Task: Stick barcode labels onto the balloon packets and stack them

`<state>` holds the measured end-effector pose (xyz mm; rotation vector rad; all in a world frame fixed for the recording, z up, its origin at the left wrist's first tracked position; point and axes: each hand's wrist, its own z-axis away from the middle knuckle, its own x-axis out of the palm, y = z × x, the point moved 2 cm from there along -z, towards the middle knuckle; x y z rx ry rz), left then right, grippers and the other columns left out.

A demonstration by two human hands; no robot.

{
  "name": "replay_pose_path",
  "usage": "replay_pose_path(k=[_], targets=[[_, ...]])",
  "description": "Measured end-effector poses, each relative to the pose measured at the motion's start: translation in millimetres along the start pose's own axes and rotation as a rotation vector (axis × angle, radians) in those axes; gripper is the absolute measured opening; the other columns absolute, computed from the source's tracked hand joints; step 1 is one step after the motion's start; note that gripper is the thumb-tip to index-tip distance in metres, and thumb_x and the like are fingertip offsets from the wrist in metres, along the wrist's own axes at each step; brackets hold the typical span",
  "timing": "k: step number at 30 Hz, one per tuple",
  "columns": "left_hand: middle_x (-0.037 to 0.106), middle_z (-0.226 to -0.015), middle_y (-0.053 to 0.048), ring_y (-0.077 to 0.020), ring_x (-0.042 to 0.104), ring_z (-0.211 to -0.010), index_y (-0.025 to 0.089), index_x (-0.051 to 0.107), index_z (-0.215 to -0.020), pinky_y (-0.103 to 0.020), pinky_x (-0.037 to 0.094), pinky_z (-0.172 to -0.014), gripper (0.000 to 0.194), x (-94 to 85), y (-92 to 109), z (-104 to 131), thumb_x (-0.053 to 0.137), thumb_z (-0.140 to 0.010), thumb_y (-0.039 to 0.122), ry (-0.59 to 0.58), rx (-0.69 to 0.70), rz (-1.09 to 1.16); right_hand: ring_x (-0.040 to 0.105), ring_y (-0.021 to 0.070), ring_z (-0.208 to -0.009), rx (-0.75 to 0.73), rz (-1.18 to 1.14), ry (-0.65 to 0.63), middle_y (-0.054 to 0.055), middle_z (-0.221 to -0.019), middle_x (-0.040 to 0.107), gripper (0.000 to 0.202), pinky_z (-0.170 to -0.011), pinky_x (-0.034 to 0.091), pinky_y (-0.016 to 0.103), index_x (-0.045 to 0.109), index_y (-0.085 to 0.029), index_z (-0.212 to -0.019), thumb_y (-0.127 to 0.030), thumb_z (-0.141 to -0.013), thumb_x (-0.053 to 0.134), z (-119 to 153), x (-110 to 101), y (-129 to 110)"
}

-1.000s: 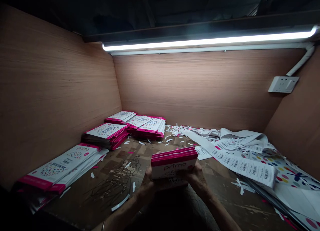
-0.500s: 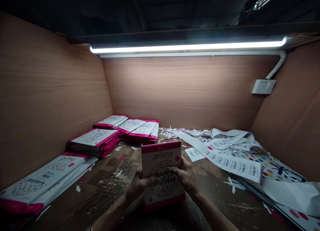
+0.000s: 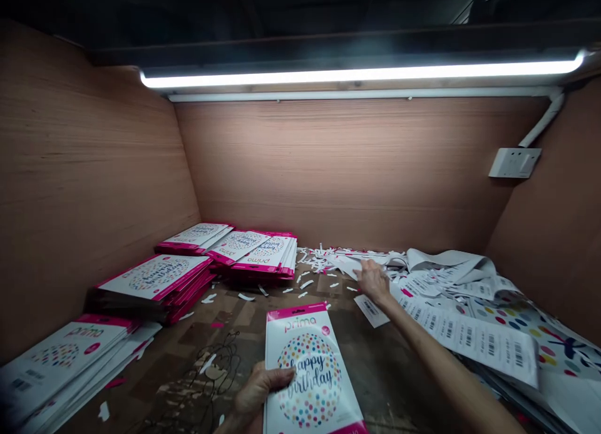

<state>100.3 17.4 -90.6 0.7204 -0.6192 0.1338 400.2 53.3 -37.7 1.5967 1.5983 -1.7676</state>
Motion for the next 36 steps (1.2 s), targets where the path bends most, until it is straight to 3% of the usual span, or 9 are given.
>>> replay_pose_path(k=[3,6,11,17,21,26,29,32,36], targets=[[0.069,-0.075,-0.011,-0.0357,0.063,-0.089,0.010,0.051,-0.099,-0.050,0.045,-0.082,0.049,-8.0,-2,-11,0.068,-0.053,0.004,-0.026,-0.035,0.010,0.049,0.0240,-0.108,0.001,0.239,0.050,0.010,-0.112,0.056,0.020,-0.092,0.037,0.048,0.058,-0.013,-0.100,-0.026,-0.085,0.052,-44,4,27],[0.069,-0.075,-0.014,-0.0379,0.062,-0.091,0.006,0.053,-0.100,-0.051,0.042,-0.086,0.051,-12.8,-4,-18,0.070,-0.052,0.005,-0.075,-0.059,0.037,0.053,0.0209,-0.101,-0.033,0.403,0.024,0.007,-0.109,0.057,0.021,-0.088,0.042,0.045,0.058,-0.014,-0.100,-0.029,-0.085,0.054,-66,18,47],[0.069,-0.076,-0.017,-0.0387,0.063,-0.088,0.003,0.046,-0.107,-0.050,0.042,-0.086,0.057,-12.8,-6,-17,0.068,-0.054,0.003,-0.067,-0.071,0.071,0.057,0.0181,-0.092,-0.073,0.559,0.004,0.006,-0.102,0.059,0.022,-0.080,0.047,0.040,0.057,-0.014,-0.100,-0.030,-0.086,0.053,-82,30,64],[0.070,-0.075,-0.015,-0.0381,0.062,-0.091,0.004,0.047,-0.109,-0.051,0.042,-0.086,0.059,-14.5,-6,-17,0.068,-0.054,0.003,-0.052,-0.089,0.064,0.058,0.0143,-0.078,-0.133,0.589,0.082,0.003,-0.086,0.061,0.022,-0.073,0.047,0.034,0.059,-0.014,-0.086,-0.034,-0.087,0.050,-86,7,63],[0.070,-0.077,-0.014,-0.0367,0.062,-0.091,0.006,0.050,-0.108,-0.052,0.041,-0.088,0.052,-8.9,-3,-14,0.066,-0.059,0.004,-0.112,-0.083,0.054,0.056,0.0153,-0.072,-0.205,0.506,0.191,0.006,-0.075,0.062,0.027,-0.065,0.041,0.029,0.058,-0.014,-0.070,-0.032,-0.087,0.046,-73,-31,52],[0.070,-0.071,-0.013,-0.0326,0.067,-0.074,0.004,0.039,-0.119,-0.050,0.047,-0.078,0.057,7.6,5,4,0.061,-0.067,0.002,0.022,-0.062,0.015,0.053,0.0138,-0.060,-0.353,0.309,0.206,0.003,-0.066,0.061,0.035,-0.053,0.034,0.024,0.057,-0.019,-0.066,-0.041,-0.086,0.038,-19,-74,16],[0.070,-0.078,-0.017,-0.0322,0.067,-0.077,0.000,0.042,-0.118,-0.048,0.048,-0.079,0.054,15.7,8,10,0.060,-0.067,-0.001,-0.023,-0.063,0.025,0.047,0.0116,-0.049,-0.393,0.115,0.063,-0.001,-0.053,0.052,0.037,-0.046,0.032,0.022,0.052,-0.020,-0.059,-0.047,-0.083,0.041,29,-82,-9],[0.070,-0.084,-0.020,-0.0333,0.066,-0.080,-0.002,0.050,-0.109,-0.050,0.047,-0.082,0.043,17.2,9,10,0.059,-0.067,-0.002,-0.095,-0.054,0.012,0.041,0.0101,-0.043,-0.264,-0.225,-0.174,-0.003,-0.048,0.046,0.033,-0.040,0.029,0.022,0.052,-0.019,-0.058,-0.048,-0.076,0.050,62,-77,-23],[0.068,-0.090,-0.023,-0.0365,0.065,-0.082,-0.002,0.056,-0.103,-0.055,0.045,-0.084,0.039,14.3,9,8,0.063,-0.065,0.001,-0.150,-0.027,-0.020,0.052,0.0135,-0.054,-0.203,-0.382,-0.270,-0.002,-0.061,0.058,0.026,-0.048,0.039,0.023,0.061,-0.018,-0.079,-0.040,-0.065,0.064,63,-71,-22]])
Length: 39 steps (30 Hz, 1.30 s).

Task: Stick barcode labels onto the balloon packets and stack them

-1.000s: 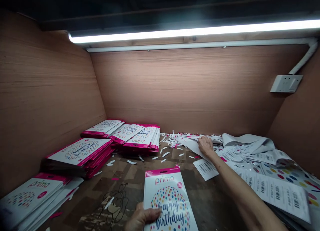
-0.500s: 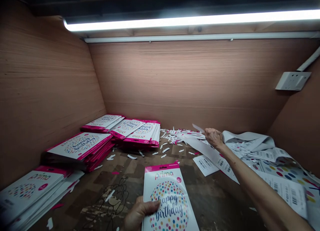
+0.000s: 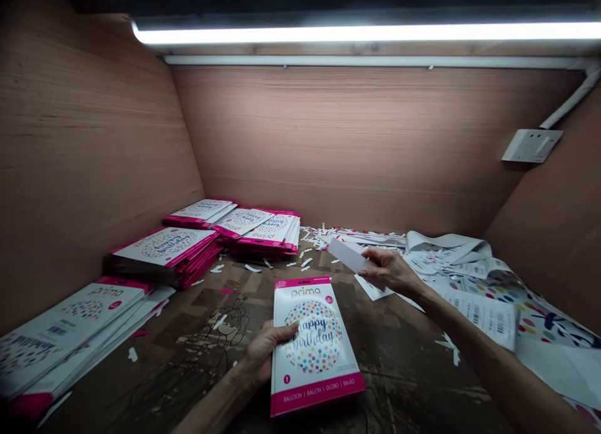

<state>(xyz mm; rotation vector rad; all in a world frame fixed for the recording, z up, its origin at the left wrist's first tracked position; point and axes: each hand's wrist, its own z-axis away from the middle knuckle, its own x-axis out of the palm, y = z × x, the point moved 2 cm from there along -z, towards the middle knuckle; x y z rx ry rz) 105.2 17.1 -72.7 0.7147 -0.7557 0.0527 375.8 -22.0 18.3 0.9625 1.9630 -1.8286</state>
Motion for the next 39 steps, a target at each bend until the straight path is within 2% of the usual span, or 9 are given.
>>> replay_pose_path(k=[2,4,9,13,19,24,29,31,39], targets=[[0.068,-0.092,-0.022,-0.0376,0.064,-0.087,0.001,0.057,-0.103,-0.056,0.044,-0.084,0.041,-2.1,-1,-1,0.067,-0.063,0.002,0.001,0.006,0.002,0.055,0.0155,-0.060,-0.015,0.015,0.023,0.000,-0.067,0.062,0.030,-0.053,0.041,0.024,0.063,-0.018,-0.082,-0.038,-0.061,0.067,-10,-6,3],[0.068,-0.093,-0.021,-0.0377,0.063,-0.091,0.003,0.057,-0.103,-0.056,0.043,-0.085,0.044,-4.0,-2,-3,0.069,-0.061,0.003,0.010,0.009,0.002,0.055,0.0155,-0.059,-0.021,0.035,0.069,0.000,-0.065,0.062,0.026,-0.053,0.041,0.024,0.063,-0.017,-0.074,-0.038,-0.059,0.068,-20,-15,1],[0.069,-0.091,-0.020,-0.0360,0.063,-0.090,0.004,0.056,-0.103,-0.053,0.045,-0.085,0.045,-5.1,-3,-4,0.069,-0.060,0.003,0.024,0.024,0.009,0.049,0.0130,-0.052,-0.043,0.039,0.190,-0.001,-0.055,0.057,0.026,-0.047,0.036,0.023,0.058,-0.017,-0.062,-0.041,-0.058,0.067,-40,-30,-21],[0.068,-0.094,-0.020,-0.0355,0.063,-0.091,0.005,0.054,-0.105,-0.052,0.044,-0.086,0.047,-4.1,-2,-3,0.069,-0.060,0.002,0.018,0.013,0.023,0.044,0.0111,-0.049,-0.058,0.013,0.222,-0.002,-0.051,0.053,0.028,-0.045,0.033,0.023,0.059,-0.016,-0.060,-0.043,-0.059,0.065,-53,-32,-32],[0.068,-0.095,-0.020,-0.0360,0.062,-0.092,0.005,0.053,-0.107,-0.053,0.043,-0.087,0.050,-4.9,-3,-2,0.069,-0.060,0.002,0.009,0.018,0.034,0.041,0.0090,-0.048,-0.050,-0.066,0.295,-0.003,-0.050,0.050,0.027,-0.045,0.031,0.022,0.059,-0.016,-0.056,-0.042,-0.060,0.064,-66,-28,-29],[0.068,-0.093,-0.021,-0.0368,0.062,-0.092,0.003,0.056,-0.105,-0.052,0.043,-0.086,0.047,-5.1,-4,-3,0.069,-0.060,0.003,-0.025,0.021,0.023,0.047,0.0109,-0.045,0.032,-0.238,0.329,-0.001,-0.052,0.056,0.032,-0.041,0.034,0.023,0.057,-0.016,-0.061,-0.043,-0.051,0.071,-76,-25,-28],[0.069,-0.090,-0.019,-0.0351,0.064,-0.088,0.004,0.055,-0.107,-0.051,0.044,-0.085,0.047,-7.0,-4,-7,0.067,-0.062,0.004,0.036,0.034,-0.003,0.054,0.0142,-0.047,0.073,-0.399,0.297,0.001,-0.052,0.060,0.039,-0.043,0.042,0.026,0.059,-0.014,-0.060,-0.035,-0.035,0.081,-82,-28,-32],[0.069,-0.089,-0.019,-0.0349,0.064,-0.087,0.003,0.055,-0.107,-0.051,0.044,-0.085,0.046,-6.4,-3,-7,0.067,-0.063,0.005,0.023,0.032,-0.024,0.056,0.0156,-0.047,0.066,-0.449,0.309,0.001,-0.053,0.061,0.042,-0.045,0.045,0.028,0.060,-0.014,-0.061,-0.034,-0.032,0.083,-83,-33,-33],[0.070,-0.074,-0.016,-0.0331,0.067,-0.070,0.002,0.049,-0.112,-0.052,0.048,-0.076,0.050,-0.6,1,1,0.066,-0.065,0.005,0.073,0.028,-0.074,0.060,0.0196,-0.050,-0.016,-0.616,0.428,0.001,-0.055,0.061,0.047,-0.051,0.052,0.036,0.056,-0.016,-0.058,-0.044,-0.033,0.084,-83,-54,-26]])
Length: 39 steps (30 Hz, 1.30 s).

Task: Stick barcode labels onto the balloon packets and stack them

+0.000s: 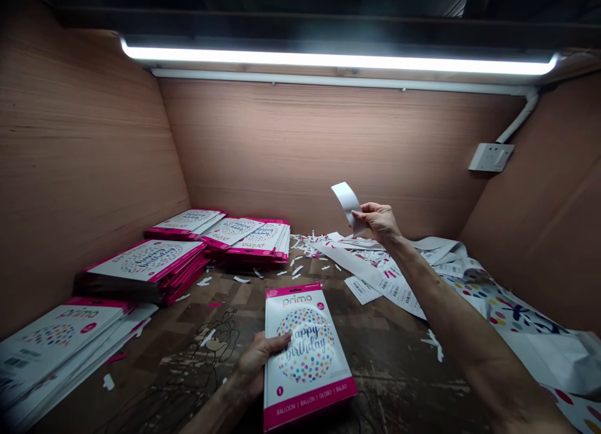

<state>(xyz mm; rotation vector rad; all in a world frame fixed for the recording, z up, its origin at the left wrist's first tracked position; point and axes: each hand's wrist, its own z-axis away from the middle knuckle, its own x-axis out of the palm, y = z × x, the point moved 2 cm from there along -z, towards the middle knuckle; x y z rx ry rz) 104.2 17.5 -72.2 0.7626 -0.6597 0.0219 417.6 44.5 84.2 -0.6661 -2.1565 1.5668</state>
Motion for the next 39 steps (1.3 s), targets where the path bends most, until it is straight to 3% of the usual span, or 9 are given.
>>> replay_pose_path(k=[6,11,15,22,25,28,31,34,39], targets=[[0.070,-0.078,-0.016,-0.0332,0.066,-0.076,0.004,0.049,-0.112,-0.052,0.047,-0.079,0.051,-1.3,-2,-2,0.067,-0.064,0.005,-0.014,-0.003,0.010,0.052,0.0149,-0.040,0.001,-0.010,0.040,-0.002,-0.045,0.052,0.051,-0.039,0.045,0.030,0.051,-0.019,-0.057,-0.054,-0.034,0.080,12,-15,27],[0.070,-0.088,-0.018,-0.0348,0.065,-0.084,0.007,0.053,-0.110,-0.052,0.045,-0.083,0.050,-4.5,-4,-4,0.070,-0.062,0.009,-0.069,-0.032,0.034,0.040,0.0092,-0.036,0.005,0.070,-0.042,-0.005,-0.043,0.042,0.051,-0.034,0.034,0.024,0.047,-0.020,-0.061,-0.064,-0.048,0.068,34,-18,43],[0.070,-0.083,-0.019,-0.0354,0.065,-0.083,0.003,0.058,-0.103,-0.053,0.045,-0.083,0.040,-1.5,-1,-2,0.068,-0.065,0.008,-0.072,-0.013,0.007,0.026,0.0050,-0.035,0.026,0.233,-0.209,-0.009,-0.044,0.032,0.045,-0.033,0.022,0.020,0.043,-0.020,-0.060,-0.063,-0.065,0.056,58,-13,40],[0.070,-0.078,-0.017,-0.0321,0.066,-0.078,0.001,0.061,-0.095,-0.052,0.045,-0.085,0.029,6.4,-2,1,0.061,-0.066,0.001,-0.066,0.019,0.022,0.034,0.0067,-0.044,-0.006,0.581,-0.628,-0.005,-0.047,0.041,0.031,-0.041,0.025,0.020,0.055,-0.016,-0.057,-0.043,-0.072,0.058,113,17,49],[0.070,-0.086,-0.018,-0.0318,0.065,-0.086,0.001,0.063,-0.095,-0.048,0.044,-0.088,0.031,6.1,-4,0,0.063,-0.064,0.000,-0.065,0.021,0.062,0.043,0.0098,-0.049,-0.075,0.682,-0.688,-0.003,-0.054,0.051,0.023,-0.047,0.032,0.022,0.059,-0.018,-0.066,-0.039,-0.076,0.055,136,30,67],[0.069,-0.092,-0.019,-0.0324,0.064,-0.088,0.000,0.063,-0.096,-0.048,0.043,-0.090,0.032,6.2,-4,1,0.063,-0.064,-0.002,-0.079,0.011,0.076,0.051,0.0152,-0.064,-0.166,0.762,-0.684,0.003,-0.074,0.060,0.017,-0.059,0.039,0.027,0.062,-0.020,-0.080,-0.035,-0.079,0.053,156,37,79],[0.070,-0.089,-0.018,-0.0315,0.065,-0.084,0.001,0.062,-0.099,-0.050,0.043,-0.090,0.034,7.1,-4,3,0.059,-0.065,-0.003,-0.092,0.005,0.076,0.052,0.0214,-0.082,-0.443,0.901,-0.664,0.009,-0.094,0.060,0.019,-0.071,0.041,0.035,0.065,-0.021,-0.086,-0.030,-0.084,0.048,172,42,82],[0.070,-0.081,-0.017,-0.0292,0.067,-0.076,0.000,0.062,-0.099,-0.050,0.043,-0.089,0.032,7.7,-4,3,0.057,-0.067,-0.003,-0.102,0.007,0.067,0.053,0.0222,-0.086,-0.721,0.992,-0.710,0.011,-0.099,0.061,0.022,-0.075,0.042,0.038,0.063,-0.019,-0.097,-0.027,-0.087,0.045,185,47,80],[0.070,-0.081,-0.016,-0.0272,0.067,-0.071,0.000,0.060,-0.099,-0.050,0.042,-0.089,0.031,6.8,-5,1,0.056,-0.069,-0.002,-0.118,0.000,0.065,0.055,0.0210,-0.088,-0.750,0.962,-0.773,0.011,-0.103,0.062,0.023,-0.074,0.047,0.035,0.060,-0.018,-0.102,-0.028,-0.089,0.043,193,54,77]])
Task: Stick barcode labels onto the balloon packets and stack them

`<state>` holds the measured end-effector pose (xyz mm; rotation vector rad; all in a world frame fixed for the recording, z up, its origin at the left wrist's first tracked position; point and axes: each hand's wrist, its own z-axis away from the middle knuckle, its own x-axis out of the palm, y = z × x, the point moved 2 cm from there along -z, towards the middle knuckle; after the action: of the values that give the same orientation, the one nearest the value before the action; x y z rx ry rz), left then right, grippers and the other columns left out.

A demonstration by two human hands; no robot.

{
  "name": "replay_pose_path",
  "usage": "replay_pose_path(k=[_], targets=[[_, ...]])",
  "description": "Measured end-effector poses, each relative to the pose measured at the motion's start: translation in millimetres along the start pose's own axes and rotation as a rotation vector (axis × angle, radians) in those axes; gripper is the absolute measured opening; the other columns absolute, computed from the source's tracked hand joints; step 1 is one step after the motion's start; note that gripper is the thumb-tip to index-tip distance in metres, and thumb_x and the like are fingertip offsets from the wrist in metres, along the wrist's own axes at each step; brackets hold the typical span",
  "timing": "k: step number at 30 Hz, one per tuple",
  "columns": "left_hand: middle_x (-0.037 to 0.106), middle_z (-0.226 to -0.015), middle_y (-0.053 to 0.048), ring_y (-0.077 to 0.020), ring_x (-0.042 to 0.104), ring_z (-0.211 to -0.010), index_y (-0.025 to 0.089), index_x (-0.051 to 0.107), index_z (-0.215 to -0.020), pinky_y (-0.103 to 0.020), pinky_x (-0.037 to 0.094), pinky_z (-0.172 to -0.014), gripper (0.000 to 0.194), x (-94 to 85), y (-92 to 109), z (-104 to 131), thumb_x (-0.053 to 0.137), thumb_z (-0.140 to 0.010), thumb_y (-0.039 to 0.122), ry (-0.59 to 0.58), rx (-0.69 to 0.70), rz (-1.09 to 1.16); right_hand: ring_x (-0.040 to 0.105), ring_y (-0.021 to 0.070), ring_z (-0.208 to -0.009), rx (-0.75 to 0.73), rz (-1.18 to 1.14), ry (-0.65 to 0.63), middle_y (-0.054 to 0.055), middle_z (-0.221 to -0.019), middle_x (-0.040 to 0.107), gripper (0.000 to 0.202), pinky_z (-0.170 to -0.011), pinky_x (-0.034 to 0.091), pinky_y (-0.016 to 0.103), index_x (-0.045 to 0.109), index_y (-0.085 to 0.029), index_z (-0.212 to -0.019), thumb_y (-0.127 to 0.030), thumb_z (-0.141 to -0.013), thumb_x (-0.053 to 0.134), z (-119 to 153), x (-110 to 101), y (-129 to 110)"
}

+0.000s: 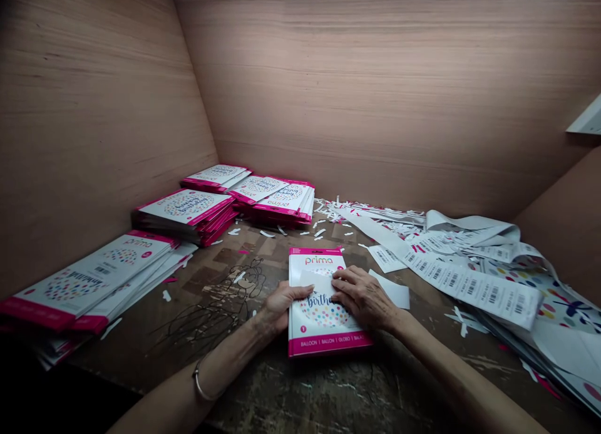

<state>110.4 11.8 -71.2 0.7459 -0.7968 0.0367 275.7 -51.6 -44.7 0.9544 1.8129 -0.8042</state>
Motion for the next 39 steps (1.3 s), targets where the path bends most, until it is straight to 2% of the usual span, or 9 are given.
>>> replay_pose_path(k=[8,11,15,20,25,29,33,36,39], targets=[[0.070,-0.080,-0.016,-0.0261,0.067,-0.068,0.000,0.061,-0.098,-0.048,0.042,-0.088,0.031,-1.9,-2,-1,0.059,-0.068,-0.001,-0.019,-0.008,0.004,0.058,0.0209,-0.080,-0.129,0.248,-0.095,0.013,-0.088,0.064,0.027,-0.071,0.047,0.032,0.056,-0.014,-0.099,-0.011,-0.088,0.032,2,7,-15],[0.070,-0.080,-0.016,-0.0266,0.067,-0.068,0.000,0.062,-0.096,-0.047,0.045,-0.086,0.030,-2.5,-3,-2,0.061,-0.066,-0.001,-0.023,-0.006,0.009,0.057,0.0207,-0.074,-0.095,0.282,-0.164,0.012,-0.081,0.062,0.025,-0.068,0.047,0.033,0.054,-0.012,-0.093,-0.007,-0.086,0.031,-1,7,-19],[0.070,-0.080,-0.017,-0.0271,0.067,-0.068,0.001,0.064,-0.092,-0.046,0.047,-0.081,0.028,-3.5,-3,-2,0.062,-0.065,0.000,-0.023,-0.002,0.016,0.056,0.0182,-0.072,-0.014,0.221,-0.198,0.007,-0.075,0.061,0.016,-0.065,0.045,0.029,0.052,-0.015,-0.084,-0.015,-0.088,0.036,-3,5,-20],[0.070,-0.083,-0.019,-0.0270,0.067,-0.068,0.001,0.064,-0.089,-0.044,0.048,-0.080,0.024,-3.5,-4,-3,0.062,-0.065,0.000,-0.017,0.009,0.014,0.056,0.0205,-0.080,0.002,0.249,-0.203,0.011,-0.084,0.063,0.020,-0.072,0.045,0.032,0.054,-0.014,-0.092,-0.008,-0.085,0.036,0,14,-21],[0.070,-0.084,-0.019,-0.0266,0.067,-0.069,0.001,0.064,-0.088,-0.043,0.049,-0.079,0.024,-4.0,-3,-1,0.064,-0.064,0.001,0.007,0.013,0.004,0.057,0.0219,-0.076,0.065,0.237,-0.190,0.012,-0.082,0.063,0.021,-0.068,0.047,0.034,0.056,-0.012,-0.093,-0.010,-0.085,0.036,-3,16,-25],[0.070,-0.080,-0.017,-0.0268,0.067,-0.068,0.001,0.063,-0.093,-0.044,0.049,-0.078,0.028,-4.4,0,0,0.062,-0.065,0.000,0.029,0.023,0.007,0.056,0.0226,-0.095,0.118,0.066,-0.121,0.013,-0.102,0.063,0.025,-0.080,0.048,0.035,0.057,-0.014,-0.103,-0.026,-0.089,0.040,8,6,-18],[0.070,-0.077,-0.018,-0.0287,0.067,-0.068,0.001,0.061,-0.101,-0.047,0.049,-0.077,0.033,-3.2,3,1,0.059,-0.068,-0.001,0.054,0.015,0.006,0.047,0.0254,-0.113,0.286,-0.081,-0.106,0.013,-0.125,0.050,0.039,-0.092,0.042,0.038,0.054,-0.020,-0.119,-0.040,-0.087,0.045,37,0,-5],[0.070,-0.078,-0.019,-0.0292,0.067,-0.069,0.000,0.060,-0.101,-0.048,0.049,-0.078,0.033,-3.2,5,1,0.059,-0.068,-0.001,0.076,0.019,0.002,0.051,0.0253,-0.106,0.449,-0.216,-0.160,0.012,-0.122,0.050,0.048,-0.089,0.043,0.037,0.051,-0.023,-0.124,-0.047,-0.083,0.048,51,-4,-1],[0.070,-0.081,-0.018,-0.0289,0.067,-0.073,0.000,0.061,-0.099,-0.046,0.049,-0.081,0.031,-4.8,8,0,0.060,-0.068,-0.002,0.100,0.039,-0.001,0.056,0.0234,-0.094,0.566,-0.405,-0.190,0.010,-0.107,0.057,0.051,-0.082,0.045,0.034,0.054,-0.020,-0.122,-0.048,-0.079,0.053,56,-8,3]])
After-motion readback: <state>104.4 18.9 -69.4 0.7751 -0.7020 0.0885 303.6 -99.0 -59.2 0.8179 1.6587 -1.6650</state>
